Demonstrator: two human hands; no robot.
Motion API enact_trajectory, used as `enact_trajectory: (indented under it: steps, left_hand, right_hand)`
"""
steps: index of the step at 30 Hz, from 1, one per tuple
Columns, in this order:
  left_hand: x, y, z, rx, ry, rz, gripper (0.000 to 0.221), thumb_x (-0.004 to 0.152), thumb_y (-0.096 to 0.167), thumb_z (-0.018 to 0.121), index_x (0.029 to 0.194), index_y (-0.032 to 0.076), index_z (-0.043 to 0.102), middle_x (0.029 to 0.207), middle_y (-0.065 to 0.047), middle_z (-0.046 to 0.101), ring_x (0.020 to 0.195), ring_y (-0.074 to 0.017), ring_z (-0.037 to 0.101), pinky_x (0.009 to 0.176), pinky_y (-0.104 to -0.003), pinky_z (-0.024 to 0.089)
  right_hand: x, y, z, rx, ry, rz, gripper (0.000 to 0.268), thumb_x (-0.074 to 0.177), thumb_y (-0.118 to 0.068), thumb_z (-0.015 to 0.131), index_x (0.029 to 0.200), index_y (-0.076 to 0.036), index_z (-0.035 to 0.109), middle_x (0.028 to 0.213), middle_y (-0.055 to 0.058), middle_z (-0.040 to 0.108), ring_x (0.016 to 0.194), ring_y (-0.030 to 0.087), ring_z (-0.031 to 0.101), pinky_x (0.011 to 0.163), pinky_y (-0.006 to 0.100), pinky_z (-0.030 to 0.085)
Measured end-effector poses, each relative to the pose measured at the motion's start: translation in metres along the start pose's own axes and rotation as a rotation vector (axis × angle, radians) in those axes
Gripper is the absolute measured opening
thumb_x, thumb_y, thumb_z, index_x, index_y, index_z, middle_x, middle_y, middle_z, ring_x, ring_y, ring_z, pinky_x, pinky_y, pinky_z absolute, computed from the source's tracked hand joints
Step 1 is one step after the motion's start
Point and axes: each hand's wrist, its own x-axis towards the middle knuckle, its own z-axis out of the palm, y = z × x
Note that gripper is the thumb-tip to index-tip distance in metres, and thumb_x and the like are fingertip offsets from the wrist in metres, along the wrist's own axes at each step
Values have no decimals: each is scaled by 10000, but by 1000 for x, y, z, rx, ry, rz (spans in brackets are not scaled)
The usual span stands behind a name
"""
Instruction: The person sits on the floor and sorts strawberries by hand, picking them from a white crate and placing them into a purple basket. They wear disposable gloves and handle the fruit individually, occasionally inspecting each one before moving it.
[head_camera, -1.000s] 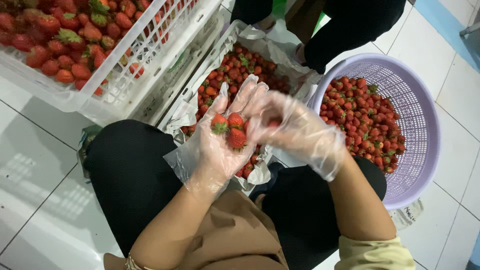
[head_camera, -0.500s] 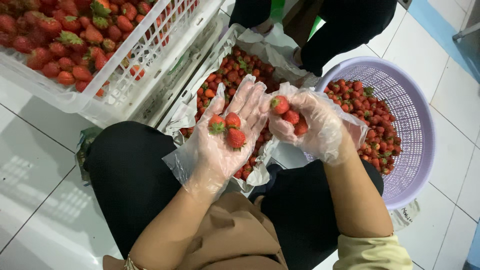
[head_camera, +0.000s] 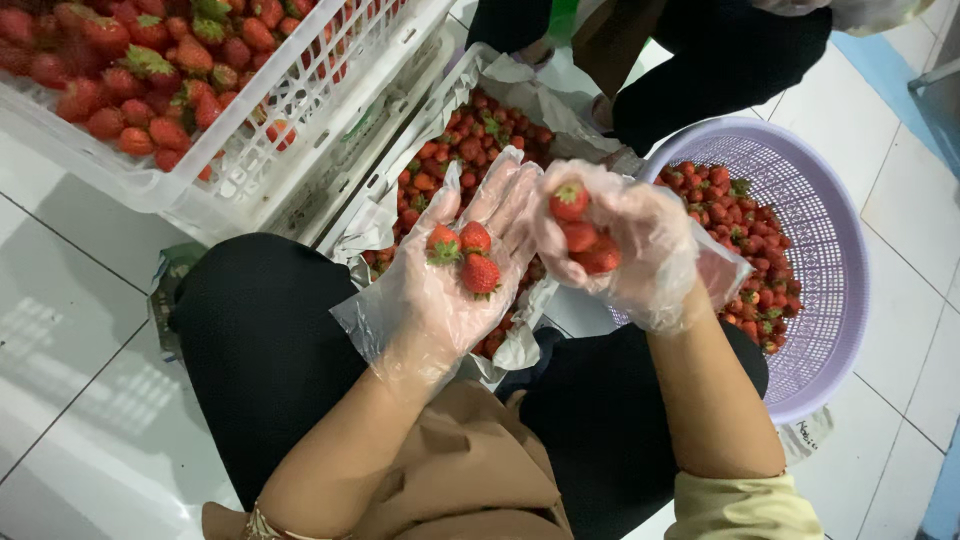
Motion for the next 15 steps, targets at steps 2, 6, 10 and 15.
enact_trajectory:
  steps: [2,6,10,15]
  left_hand:
    - [1,-2,-2,-7,45,12,595,1047,345,455,1557,42,410,1588,-156,450,1366,-257,538,1155,-399,423]
    - [-2,-4,-11,-7,-101,-16,551,1109,314,445,1575,20,435,1553,-135,520,1321,-238,557,1111,-371,463]
    - [-2,-7,-20,27,-165,-54,498,1142,308,445,1552,29,492,1464,-110,598,1222,-231,601,1052,-371,488]
    - [0,-9,-20,117,194,-30,488,1053,346,446,1458,90,534,1333,-66,646,1180,-216,624,1042,-390,488]
  right_hand:
    - [-3,1,11,-90,173,-29,283,957,-243,630,1097,4,620,892,148,658,627,195,588,498,252,438]
    - [8,13,21,-347,314,-42,205,980,-20,760,976,-38,556,891,136,626,685,157,556,561,247,465]
    - [14,32,19,-592,221,-128,292,848,12,791,995,-97,564,1019,60,650,965,150,686,882,266,624]
    - [19,26,15,-664,279,-30,267,870,-28,780,962,-91,537,973,67,691,907,113,717,793,255,660]
